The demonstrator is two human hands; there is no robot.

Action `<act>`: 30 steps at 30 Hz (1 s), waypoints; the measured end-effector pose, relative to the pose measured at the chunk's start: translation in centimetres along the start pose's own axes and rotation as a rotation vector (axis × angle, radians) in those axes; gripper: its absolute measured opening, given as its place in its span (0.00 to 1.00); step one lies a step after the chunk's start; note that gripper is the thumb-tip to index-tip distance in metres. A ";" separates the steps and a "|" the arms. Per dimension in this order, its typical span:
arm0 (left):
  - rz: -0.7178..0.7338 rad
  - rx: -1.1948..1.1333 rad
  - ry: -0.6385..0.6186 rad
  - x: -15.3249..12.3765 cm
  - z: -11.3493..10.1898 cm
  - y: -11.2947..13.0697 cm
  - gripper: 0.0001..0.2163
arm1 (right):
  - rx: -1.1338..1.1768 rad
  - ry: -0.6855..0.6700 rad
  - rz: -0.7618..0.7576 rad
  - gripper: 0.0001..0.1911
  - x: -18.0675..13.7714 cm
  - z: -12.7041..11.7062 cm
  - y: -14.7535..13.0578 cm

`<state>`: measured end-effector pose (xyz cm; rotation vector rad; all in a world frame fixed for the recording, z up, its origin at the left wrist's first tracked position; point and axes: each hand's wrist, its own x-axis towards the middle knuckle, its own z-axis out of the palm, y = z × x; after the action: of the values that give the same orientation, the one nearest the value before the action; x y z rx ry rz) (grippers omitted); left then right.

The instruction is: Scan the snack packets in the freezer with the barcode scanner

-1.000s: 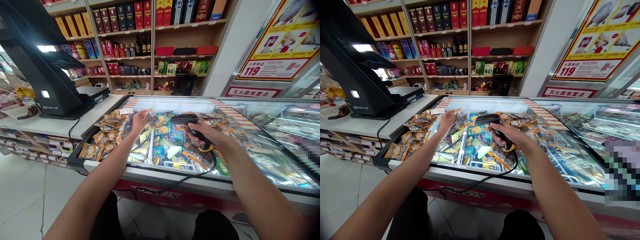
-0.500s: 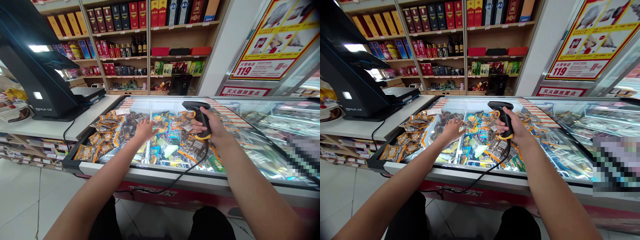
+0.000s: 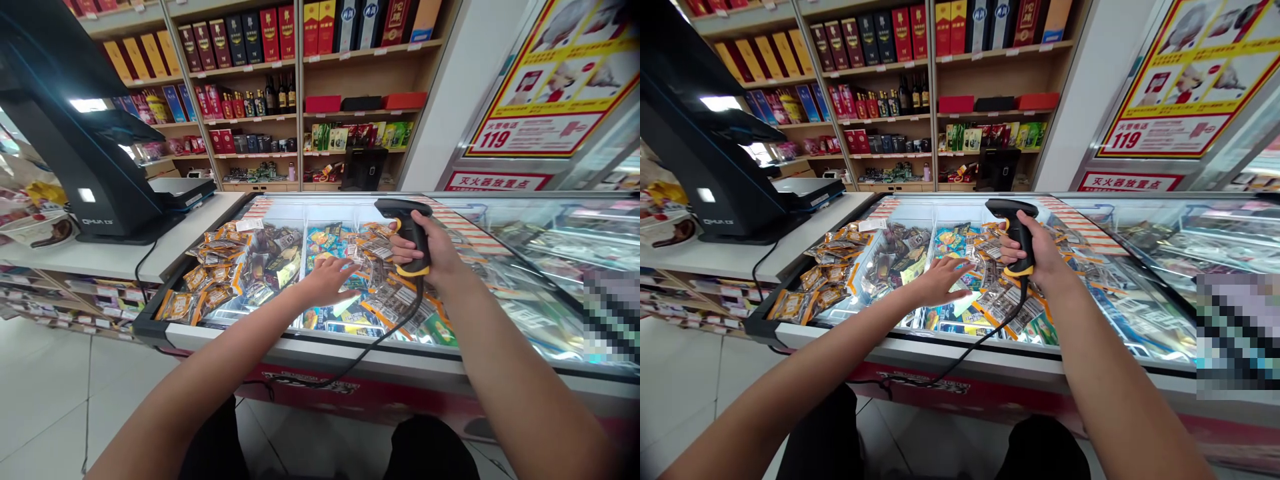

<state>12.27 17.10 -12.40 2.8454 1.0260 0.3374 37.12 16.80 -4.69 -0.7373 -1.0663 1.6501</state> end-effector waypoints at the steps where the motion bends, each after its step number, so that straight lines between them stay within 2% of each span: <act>1: 0.015 -0.020 0.001 0.0 -0.1 -0.1 0.32 | 0.016 0.007 0.001 0.20 0.0 0.0 0.0; 4: -0.068 -0.011 0.052 -0.3 -0.9 -1.6 0.29 | 0.055 0.024 0.013 0.19 0.0 -0.2 0.0; 6: -0.272 0.102 0.094 -0.9 -1.9 -3.7 0.26 | 0.066 0.030 0.022 0.20 0.0 -0.4 0.0; 9: -0.699 0.302 0.124 -2.8 -3.8 -7.7 0.24 | 0.071 0.032 0.024 0.20 0.2 -0.6 0.1; 11: -0.941 0.371 0.201 -4.4 -5.0 -10.2 0.25 | 0.078 0.028 0.027 0.20 0.2 -0.7 0.2; 13: -1.081 0.392 0.232 -5.8 -5.9 -12.0 0.27 | 0.087 0.020 0.032 0.20 0.3 -0.7 0.2; 15: -1.150 0.378 0.153 -6.6 -6.4 -12.9 0.27 | 0.099 0.010 0.037 0.19 0.3 -0.8 0.2; 18: -1.135 0.370 0.017 -6.8 -6.5 -12.9 0.23 | 0.124 0.007 0.049 0.19 0.3 -0.9 0.3; 21: -1.003 0.389 -0.006 -6.4 -6.3 -12.3 0.20 | 0.136 0.012 0.067 0.19 0.4 -1.0 0.3; 25: -0.680 0.284 -0.009 -5.9 -6.0 -11.6 0.19 | 0.120 0.013 0.074 0.20 0.3 -1.0 0.3; 28: -0.376 0.204 0.046 -4.8 -5.4 -10.1 0.15 | 0.096 0.008 0.069 0.20 0.3 -0.9 0.3; 30: -0.255 0.198 0.111 -3.8 -4.9 -8.9 0.15 | 0.070 0.001 0.061 0.20 0.2 -0.8 0.3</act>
<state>2.73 21.58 -9.77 2.8399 1.5043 0.3932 37.66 17.22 -5.30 -0.7313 -0.9888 1.7298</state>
